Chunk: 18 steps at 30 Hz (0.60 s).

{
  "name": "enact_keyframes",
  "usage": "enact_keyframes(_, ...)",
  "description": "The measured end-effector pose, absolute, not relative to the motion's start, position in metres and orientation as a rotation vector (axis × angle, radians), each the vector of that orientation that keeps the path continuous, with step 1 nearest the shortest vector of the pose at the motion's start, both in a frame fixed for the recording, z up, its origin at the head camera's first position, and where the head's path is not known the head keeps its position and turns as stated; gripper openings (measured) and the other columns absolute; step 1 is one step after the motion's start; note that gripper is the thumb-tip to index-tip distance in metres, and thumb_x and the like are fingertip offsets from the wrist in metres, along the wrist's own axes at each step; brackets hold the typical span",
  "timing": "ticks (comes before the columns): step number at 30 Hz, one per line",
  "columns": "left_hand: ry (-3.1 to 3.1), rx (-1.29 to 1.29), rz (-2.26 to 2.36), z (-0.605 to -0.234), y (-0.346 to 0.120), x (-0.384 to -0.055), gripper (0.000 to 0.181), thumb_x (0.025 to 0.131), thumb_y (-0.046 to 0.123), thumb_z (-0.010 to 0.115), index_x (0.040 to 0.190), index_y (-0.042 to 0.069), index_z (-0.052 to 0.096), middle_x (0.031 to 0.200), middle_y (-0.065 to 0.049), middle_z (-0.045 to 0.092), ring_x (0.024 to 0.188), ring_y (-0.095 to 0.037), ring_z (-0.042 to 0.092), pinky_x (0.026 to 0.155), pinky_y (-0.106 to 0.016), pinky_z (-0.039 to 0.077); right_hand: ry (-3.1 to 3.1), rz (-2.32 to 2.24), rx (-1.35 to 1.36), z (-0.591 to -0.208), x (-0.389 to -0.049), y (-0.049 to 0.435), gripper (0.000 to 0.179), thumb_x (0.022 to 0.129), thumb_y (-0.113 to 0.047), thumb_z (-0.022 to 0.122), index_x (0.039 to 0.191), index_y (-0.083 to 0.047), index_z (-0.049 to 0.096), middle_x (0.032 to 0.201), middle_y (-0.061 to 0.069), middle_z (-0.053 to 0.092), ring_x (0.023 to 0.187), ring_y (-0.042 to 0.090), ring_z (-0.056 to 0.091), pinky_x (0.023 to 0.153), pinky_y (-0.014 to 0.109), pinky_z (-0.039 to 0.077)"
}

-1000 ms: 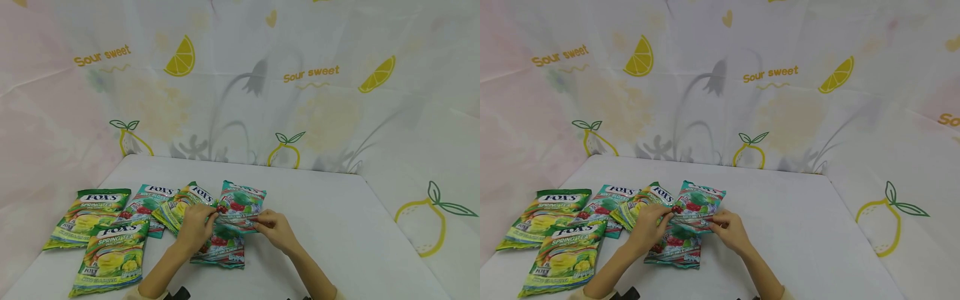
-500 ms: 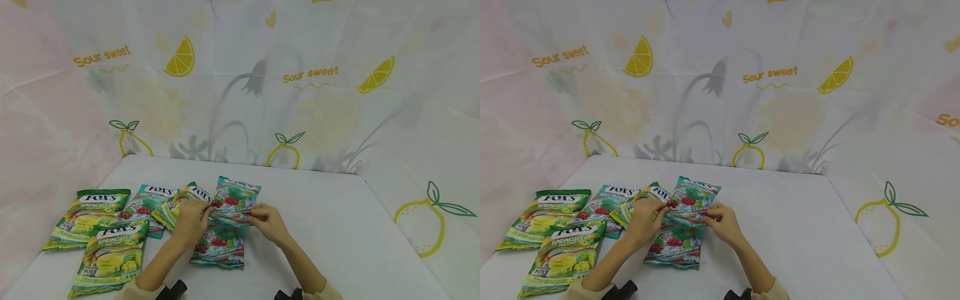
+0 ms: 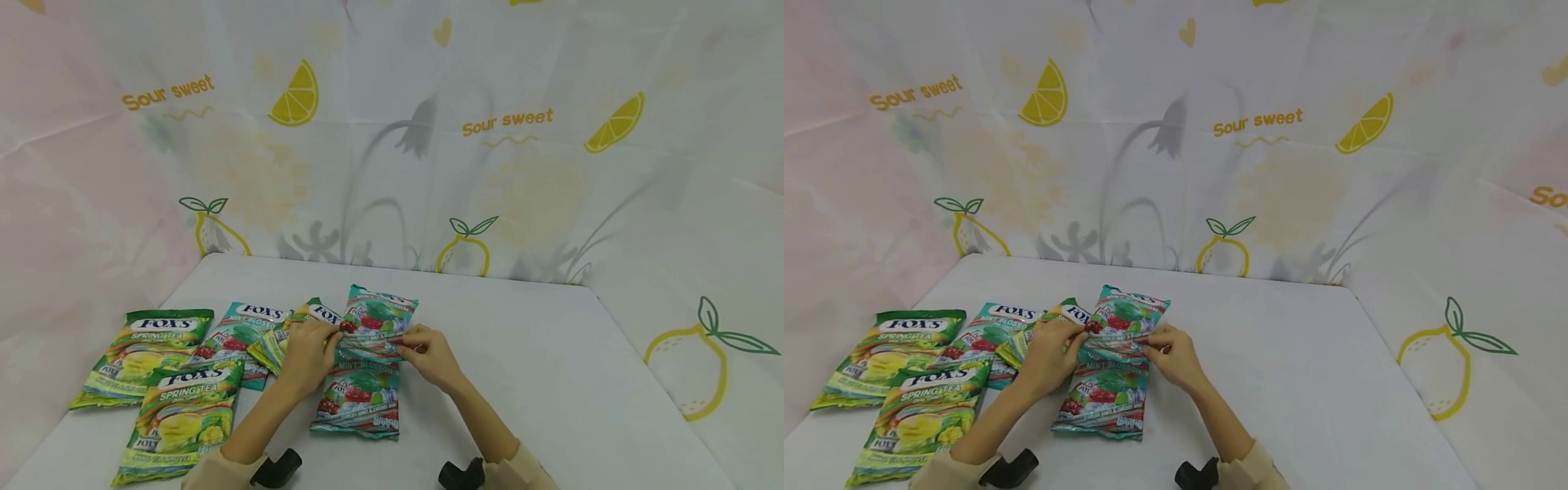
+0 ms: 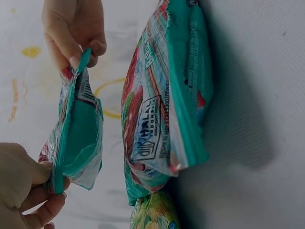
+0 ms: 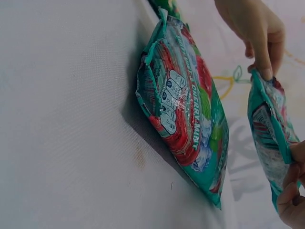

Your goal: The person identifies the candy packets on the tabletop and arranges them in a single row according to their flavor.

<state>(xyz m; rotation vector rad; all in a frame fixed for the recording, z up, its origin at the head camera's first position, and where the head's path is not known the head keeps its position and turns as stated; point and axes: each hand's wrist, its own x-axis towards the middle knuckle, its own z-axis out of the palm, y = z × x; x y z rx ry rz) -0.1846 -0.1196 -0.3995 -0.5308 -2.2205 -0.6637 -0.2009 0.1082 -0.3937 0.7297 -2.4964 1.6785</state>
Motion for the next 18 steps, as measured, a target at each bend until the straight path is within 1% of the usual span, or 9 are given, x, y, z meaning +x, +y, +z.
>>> enact_keyframes(6, -2.223, -0.52, -0.628, -0.399, -0.123, -0.189, 0.009, 0.074, -0.002, 0.074, 0.081, -0.004, 0.07, 0.077, -0.014, 0.069, 0.072, -0.029, 0.062, 0.065, -0.045, 0.045, -2.512, 1.648, 0.715, -0.392, -0.205, 0.102, 0.012, 0.082, 0.006, 0.064, 0.091, 0.01, 0.071, 0.088, 0.017, 0.062, 0.078, 0.012, 0.049, 0.063, 0.022, 0.044)
enact_keyframes(12, -2.219, -0.51, -0.61, -0.398, -0.128, -0.193, 0.007, 0.075, -0.002, 0.074, 0.08, -0.004, 0.07, 0.077, -0.015, 0.068, 0.072, -0.029, 0.063, 0.066, -0.047, 0.044, -2.504, 1.621, 0.751, -0.394, -0.213, 0.098, 0.014, 0.082, 0.008, 0.062, 0.093, 0.013, 0.069, 0.089, 0.021, 0.062, 0.079, 0.016, 0.053, 0.063, 0.024, 0.046)
enact_keyframes(15, -2.223, -0.511, -0.604, -0.397, -0.13, -0.195, 0.007, 0.075, -0.003, 0.074, 0.081, -0.004, 0.07, 0.077, -0.015, 0.069, 0.072, -0.03, 0.064, 0.068, -0.051, 0.046, -2.486, 1.609, 0.783, -0.392, -0.215, 0.096, 0.015, 0.082, 0.006, 0.062, 0.093, 0.011, 0.07, 0.088, 0.02, 0.063, 0.078, 0.016, 0.053, 0.063, 0.023, 0.045)
enact_keyframes(18, -2.216, -0.512, -0.609, -0.396, -0.132, -0.196, 0.008, 0.074, -0.004, 0.074, 0.08, -0.005, 0.07, 0.076, -0.016, 0.068, 0.072, -0.031, 0.064, 0.068, -0.055, 0.047, -2.488, 1.599, 0.782, -0.391, -0.217, 0.093, 0.014, 0.081, 0.006, 0.062, 0.092, 0.01, 0.071, 0.089, 0.02, 0.063, 0.079, 0.017, 0.054, 0.064, 0.024, 0.046)
